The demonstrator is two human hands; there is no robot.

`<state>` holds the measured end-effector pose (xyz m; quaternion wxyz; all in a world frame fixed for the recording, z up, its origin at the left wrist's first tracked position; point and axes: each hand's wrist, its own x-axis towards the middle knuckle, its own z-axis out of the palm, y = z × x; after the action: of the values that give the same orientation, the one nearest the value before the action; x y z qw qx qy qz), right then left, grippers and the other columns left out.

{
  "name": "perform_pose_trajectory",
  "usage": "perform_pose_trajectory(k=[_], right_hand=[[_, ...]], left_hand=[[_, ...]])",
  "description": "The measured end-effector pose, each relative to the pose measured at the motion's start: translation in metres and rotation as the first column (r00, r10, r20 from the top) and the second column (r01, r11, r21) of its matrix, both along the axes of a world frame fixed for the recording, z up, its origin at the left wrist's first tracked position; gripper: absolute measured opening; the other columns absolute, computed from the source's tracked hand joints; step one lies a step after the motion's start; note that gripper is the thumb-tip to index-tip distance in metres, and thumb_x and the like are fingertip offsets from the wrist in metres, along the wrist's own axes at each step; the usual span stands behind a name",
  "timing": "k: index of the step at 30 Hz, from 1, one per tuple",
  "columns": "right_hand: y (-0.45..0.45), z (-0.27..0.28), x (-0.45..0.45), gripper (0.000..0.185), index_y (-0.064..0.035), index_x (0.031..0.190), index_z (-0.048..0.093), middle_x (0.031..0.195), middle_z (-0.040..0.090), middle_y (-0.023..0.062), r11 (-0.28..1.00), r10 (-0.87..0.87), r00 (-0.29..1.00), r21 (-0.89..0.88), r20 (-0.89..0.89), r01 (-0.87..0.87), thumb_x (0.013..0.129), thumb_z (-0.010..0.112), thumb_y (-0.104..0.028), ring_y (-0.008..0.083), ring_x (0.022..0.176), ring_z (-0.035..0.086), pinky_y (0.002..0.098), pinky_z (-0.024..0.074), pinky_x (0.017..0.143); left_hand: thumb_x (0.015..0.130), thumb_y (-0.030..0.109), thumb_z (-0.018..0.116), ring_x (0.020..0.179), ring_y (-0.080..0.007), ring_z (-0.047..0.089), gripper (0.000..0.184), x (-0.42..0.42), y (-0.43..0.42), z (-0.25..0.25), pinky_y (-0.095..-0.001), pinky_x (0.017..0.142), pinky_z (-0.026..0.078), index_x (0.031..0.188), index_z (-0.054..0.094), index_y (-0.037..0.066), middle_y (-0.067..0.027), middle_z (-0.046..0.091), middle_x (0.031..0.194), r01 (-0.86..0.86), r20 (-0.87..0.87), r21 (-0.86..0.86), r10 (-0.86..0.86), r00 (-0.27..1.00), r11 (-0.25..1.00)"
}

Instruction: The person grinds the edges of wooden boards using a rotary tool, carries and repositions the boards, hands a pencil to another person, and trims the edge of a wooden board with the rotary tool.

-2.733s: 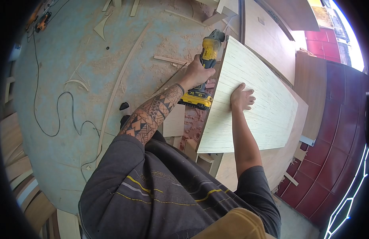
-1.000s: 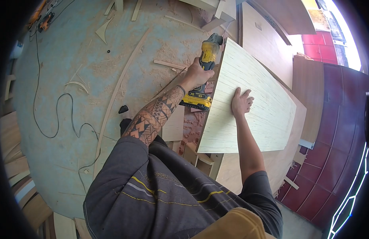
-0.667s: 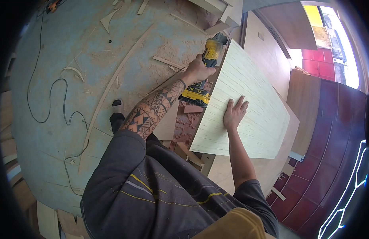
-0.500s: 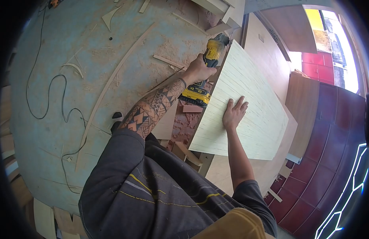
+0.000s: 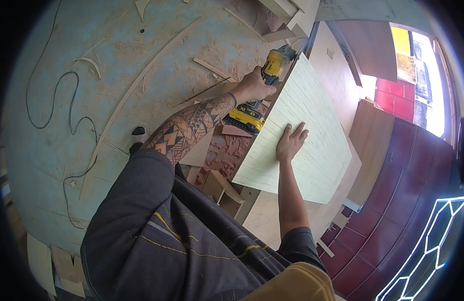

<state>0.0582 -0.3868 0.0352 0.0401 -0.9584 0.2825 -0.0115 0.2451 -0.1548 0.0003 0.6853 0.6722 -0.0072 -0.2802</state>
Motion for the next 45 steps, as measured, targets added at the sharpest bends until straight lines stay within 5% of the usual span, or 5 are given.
perform_pose_trajectory(k=[22, 24, 25, 35, 45], right_hand=[[0.007, -0.001, -0.004, 0.085, -0.0038, 0.174, 0.023, 0.176, 0.017, 0.0386, 0.999, -0.027, 1.0, 0.016, -0.003, 0.027, 0.113, 0.041, -0.06, 0.0516, 0.165, 0.016, 0.0548, 0.0156, 0.135], [0.008, -0.001, -0.005, 0.085, -0.0036, 0.174, 0.023, 0.176, 0.017, 0.0384, 1.0, -0.024, 1.0, 0.008, -0.008, 0.024, 0.113, 0.042, -0.059, 0.0511, 0.165, 0.016, 0.0544, 0.0156, 0.135], [0.009, -0.001, -0.006, 0.085, -0.0036, 0.174, 0.023, 0.176, 0.017, 0.0384, 0.999, -0.04, 0.999, 0.01, 0.003, 0.04, 0.113, 0.042, -0.059, 0.0511, 0.165, 0.016, 0.0544, 0.0156, 0.135], [0.023, 0.015, -0.003, 0.085, -0.0057, 0.173, 0.027, 0.177, 0.018, 0.0346, 0.996, -0.089, 0.996, 0.029, 0.018, 0.088, 0.11, 0.048, -0.058, 0.0478, 0.166, 0.017, 0.0529, 0.0148, 0.136], [0.019, 0.014, 0.006, 0.085, -0.0064, 0.174, 0.026, 0.177, 0.018, 0.035, 0.998, -0.059, 0.998, 0.01, -0.009, 0.059, 0.111, 0.047, -0.058, 0.0477, 0.166, 0.017, 0.0529, 0.015, 0.136]], left_hand=[[0.085, 0.02, 0.079, 0.065, -0.022, 0.075, 0.064, 0.003, -0.005, -0.008, -0.0362, 0.059, 0.062, 0.135, 0.047, -0.006, -0.0153, 0.073, 0.094, 0.019, 0.007, 0.024, -0.019, 1.0, 1.0], [0.082, 0.037, 0.082, 0.117, -0.0375, 0.075, 0.079, 0.003, -0.001, -0.002, -0.0414, 0.103, 0.059, 0.14, 0.051, -0.006, -0.028, 0.073, 0.126, 0.049, -0.023, 0.035, -0.048, 0.999, 0.998], [0.082, 0.037, 0.082, 0.117, -0.0375, 0.075, 0.079, 0.003, 0.002, 0.0, -0.0414, 0.103, 0.059, 0.14, 0.051, -0.006, -0.028, 0.073, 0.126, 0.065, -0.013, 0.038, -0.064, 0.998, 0.997], [0.087, 0.016, 0.078, 0.06, -0.019, 0.072, 0.061, 0.001, 0.015, 0.035, -0.0344, 0.051, 0.061, 0.133, 0.046, -0.006, -0.0115, 0.07, 0.09, 0.047, -0.093, -0.063, -0.053, 0.994, 0.997], [0.088, 0.015, 0.077, 0.06, -0.0188, 0.072, 0.059, 0.001, 0.013, 0.032, -0.0347, 0.051, 0.061, 0.133, 0.046, -0.006, -0.011, 0.069, 0.089, 0.027, -0.12, -0.05, -0.033, 0.992, 0.998]])
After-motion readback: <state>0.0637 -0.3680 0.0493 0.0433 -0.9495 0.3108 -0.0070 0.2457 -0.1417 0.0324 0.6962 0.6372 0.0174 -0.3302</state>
